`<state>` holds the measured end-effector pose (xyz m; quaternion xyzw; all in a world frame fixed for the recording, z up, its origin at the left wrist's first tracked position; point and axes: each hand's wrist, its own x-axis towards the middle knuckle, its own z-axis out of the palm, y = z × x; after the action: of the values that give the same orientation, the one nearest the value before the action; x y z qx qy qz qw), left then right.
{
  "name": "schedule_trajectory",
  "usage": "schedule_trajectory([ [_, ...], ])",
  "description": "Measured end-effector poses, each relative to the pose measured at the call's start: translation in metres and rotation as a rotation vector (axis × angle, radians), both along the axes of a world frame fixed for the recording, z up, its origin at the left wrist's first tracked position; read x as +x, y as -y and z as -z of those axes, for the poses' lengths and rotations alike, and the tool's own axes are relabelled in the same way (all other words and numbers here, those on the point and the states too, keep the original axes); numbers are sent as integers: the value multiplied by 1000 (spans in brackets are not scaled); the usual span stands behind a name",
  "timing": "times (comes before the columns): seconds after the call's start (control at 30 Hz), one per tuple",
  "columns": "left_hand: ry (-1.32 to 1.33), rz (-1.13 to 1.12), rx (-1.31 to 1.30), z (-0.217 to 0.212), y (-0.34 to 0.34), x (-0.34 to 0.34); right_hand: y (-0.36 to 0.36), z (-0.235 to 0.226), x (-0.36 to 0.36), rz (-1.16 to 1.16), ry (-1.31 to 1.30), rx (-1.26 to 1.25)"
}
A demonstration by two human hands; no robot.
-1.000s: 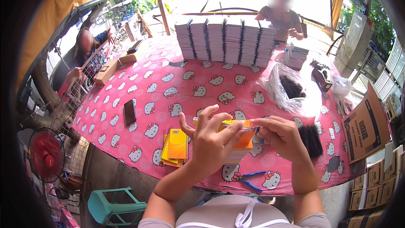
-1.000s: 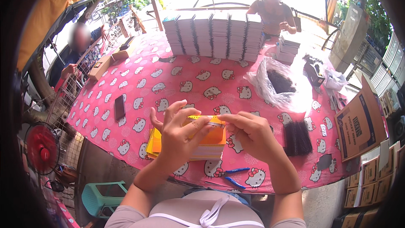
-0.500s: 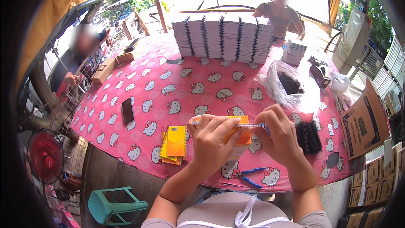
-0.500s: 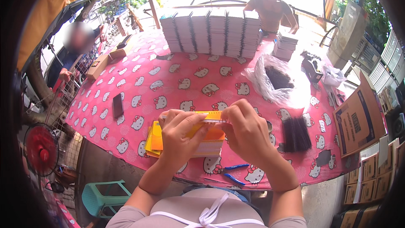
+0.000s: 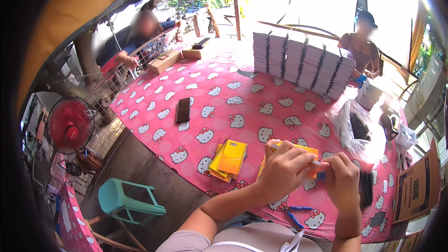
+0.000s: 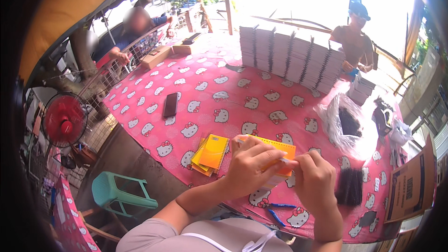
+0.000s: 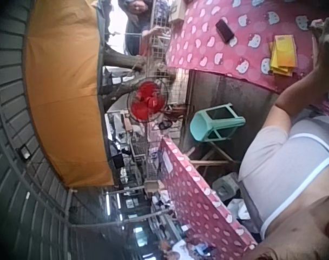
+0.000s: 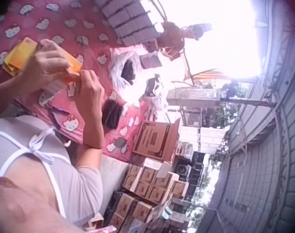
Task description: The person binds notebooks by threading a spiral coil through pre-punched holes in stacked paper and covers by hand, then crimps the ends of the coil with a tool.
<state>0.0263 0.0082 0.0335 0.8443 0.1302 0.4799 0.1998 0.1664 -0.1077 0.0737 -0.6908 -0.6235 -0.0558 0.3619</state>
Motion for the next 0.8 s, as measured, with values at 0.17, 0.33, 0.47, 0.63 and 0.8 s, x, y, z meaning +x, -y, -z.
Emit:
schedule_trajectory([
  [0.17,19,-7,-48,9,-6,-9,10,19,99,315,-322,-34],
  [0.33,13,-26,6,-1,-6,-2,64,228,164,248,314,-397],
  [0.47,6,-20,12,-4,-11,3,47,249,161,383,308,-280],
  [0.63,-58,-18,-43,4,-9,6,-2,180,155,562,-86,-434],
  [0.8,11,-38,-42,-4,-5,11,11,217,154,397,240,-711],
])
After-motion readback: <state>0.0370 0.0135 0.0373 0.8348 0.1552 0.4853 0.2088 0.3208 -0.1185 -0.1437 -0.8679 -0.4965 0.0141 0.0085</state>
